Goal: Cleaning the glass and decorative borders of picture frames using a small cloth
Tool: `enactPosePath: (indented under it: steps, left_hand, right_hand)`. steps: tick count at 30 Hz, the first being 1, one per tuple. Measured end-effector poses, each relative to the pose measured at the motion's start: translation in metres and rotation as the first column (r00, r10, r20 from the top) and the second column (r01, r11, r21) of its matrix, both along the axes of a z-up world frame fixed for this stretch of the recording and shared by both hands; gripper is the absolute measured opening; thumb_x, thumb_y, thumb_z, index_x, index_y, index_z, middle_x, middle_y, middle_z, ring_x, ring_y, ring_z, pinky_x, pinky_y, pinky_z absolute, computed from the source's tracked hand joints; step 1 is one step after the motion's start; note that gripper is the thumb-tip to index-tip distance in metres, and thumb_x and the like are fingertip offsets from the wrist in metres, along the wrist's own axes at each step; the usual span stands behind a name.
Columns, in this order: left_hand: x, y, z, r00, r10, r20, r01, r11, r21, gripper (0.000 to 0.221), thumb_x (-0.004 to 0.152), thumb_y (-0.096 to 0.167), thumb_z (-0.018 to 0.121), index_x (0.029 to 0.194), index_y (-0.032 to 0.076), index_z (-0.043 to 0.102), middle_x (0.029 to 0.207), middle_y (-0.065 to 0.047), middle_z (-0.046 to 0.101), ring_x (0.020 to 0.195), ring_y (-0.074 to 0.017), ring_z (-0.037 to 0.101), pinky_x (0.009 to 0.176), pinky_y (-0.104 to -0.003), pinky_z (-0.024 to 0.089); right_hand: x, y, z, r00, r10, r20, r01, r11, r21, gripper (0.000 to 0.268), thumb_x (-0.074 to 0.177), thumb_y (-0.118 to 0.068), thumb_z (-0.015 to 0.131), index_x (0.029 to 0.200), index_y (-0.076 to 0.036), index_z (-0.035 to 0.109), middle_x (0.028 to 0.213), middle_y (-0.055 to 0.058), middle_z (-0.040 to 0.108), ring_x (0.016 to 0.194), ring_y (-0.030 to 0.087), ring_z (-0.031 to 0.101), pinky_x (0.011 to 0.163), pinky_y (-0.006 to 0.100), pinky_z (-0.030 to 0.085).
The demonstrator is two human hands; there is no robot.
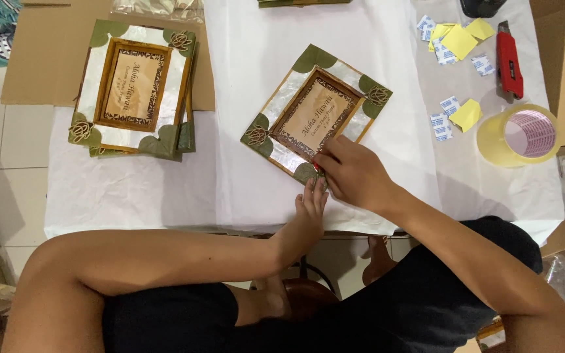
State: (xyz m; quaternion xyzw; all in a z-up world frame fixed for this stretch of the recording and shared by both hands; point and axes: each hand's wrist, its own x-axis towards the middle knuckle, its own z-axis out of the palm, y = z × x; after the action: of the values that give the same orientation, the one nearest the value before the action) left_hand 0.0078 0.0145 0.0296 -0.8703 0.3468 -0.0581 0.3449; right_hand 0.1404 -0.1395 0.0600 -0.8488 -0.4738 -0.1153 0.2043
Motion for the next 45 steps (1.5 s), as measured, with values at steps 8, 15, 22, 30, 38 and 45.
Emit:
enactPosePath:
  steps: [8,15,22,30,38,45]
  left_hand:
    - [0.0,-0.005,-0.013,0.999,0.034,0.011,-0.034,0.999,0.021,0.065,0.092,0.03,0.056,0.146,-0.006,0.049,0.144,-0.035,0.053,0.129,-0.0445,0.058,0.091,-0.032,0.056]
    - [0.001,-0.002,0.005,0.998,0.023,0.061,-0.031,0.992,0.122,0.061,0.089,0.031,0.06,0.137,-0.007,0.059,0.135,-0.032,0.062,0.121,-0.0405,0.066,0.086,-0.03,0.057]
    - [0.0,0.002,0.005,0.998,-0.01,0.063,0.001,0.992,0.127,0.058,0.085,0.027,0.061,0.13,-0.01,0.062,0.13,-0.036,0.063,0.115,-0.0435,0.068,0.082,-0.031,0.059]
    - [0.0,0.001,-0.001,0.996,0.007,0.089,-0.021,0.986,0.163,0.058,0.085,0.027,0.061,0.131,-0.009,0.061,0.131,-0.035,0.063,0.115,-0.0434,0.067,0.082,-0.032,0.059]
    - [-0.001,-0.001,-0.005,0.992,0.011,0.127,-0.032,0.986,0.163,0.057,0.087,0.028,0.061,0.131,-0.006,0.063,0.131,-0.031,0.064,0.114,-0.0413,0.068,0.082,-0.033,0.059]
    - [0.005,0.002,0.01,0.999,0.04,-0.015,-0.035,0.967,0.254,0.051,0.083,0.027,0.067,0.118,-0.011,0.068,0.122,-0.036,0.067,0.102,-0.04,0.074,0.074,-0.032,0.062]
  right_hand:
    - [0.043,-0.031,0.017,0.983,-0.045,-0.177,0.07,0.988,0.138,0.02,0.094,-0.007,0.063,0.112,-0.003,0.071,0.116,0.017,0.065,0.089,0.037,0.068,0.069,0.049,0.055]
    - [0.07,-0.05,-0.021,0.955,-0.292,0.045,0.283,0.948,0.148,0.016,0.092,-0.012,0.073,0.106,-0.015,0.08,0.108,0.005,0.064,0.096,0.028,0.066,0.077,0.04,0.057]
    - [0.027,-0.022,-0.029,0.977,-0.209,-0.041,0.212,0.974,0.084,0.021,0.091,-0.015,0.066,0.107,-0.014,0.078,0.103,0.008,0.063,0.092,0.032,0.067,0.074,0.042,0.057]
    - [0.043,-0.034,-0.003,0.993,-0.116,-0.03,0.119,0.986,0.117,0.025,0.087,-0.012,0.066,0.11,-0.012,0.075,0.11,0.011,0.064,0.094,0.035,0.067,0.074,0.047,0.056]
    - [0.08,-0.05,-0.012,0.936,-0.329,-0.124,0.34,0.937,0.082,0.04,0.106,-0.013,0.061,0.146,-0.012,0.066,0.14,0.025,0.06,0.133,0.045,0.055,0.105,0.052,0.049]
    - [0.069,-0.059,-0.004,0.906,-0.411,-0.106,0.412,0.911,-0.009,0.03,0.103,-0.022,0.067,0.13,-0.014,0.074,0.112,0.014,0.067,0.102,0.034,0.067,0.084,0.041,0.058]
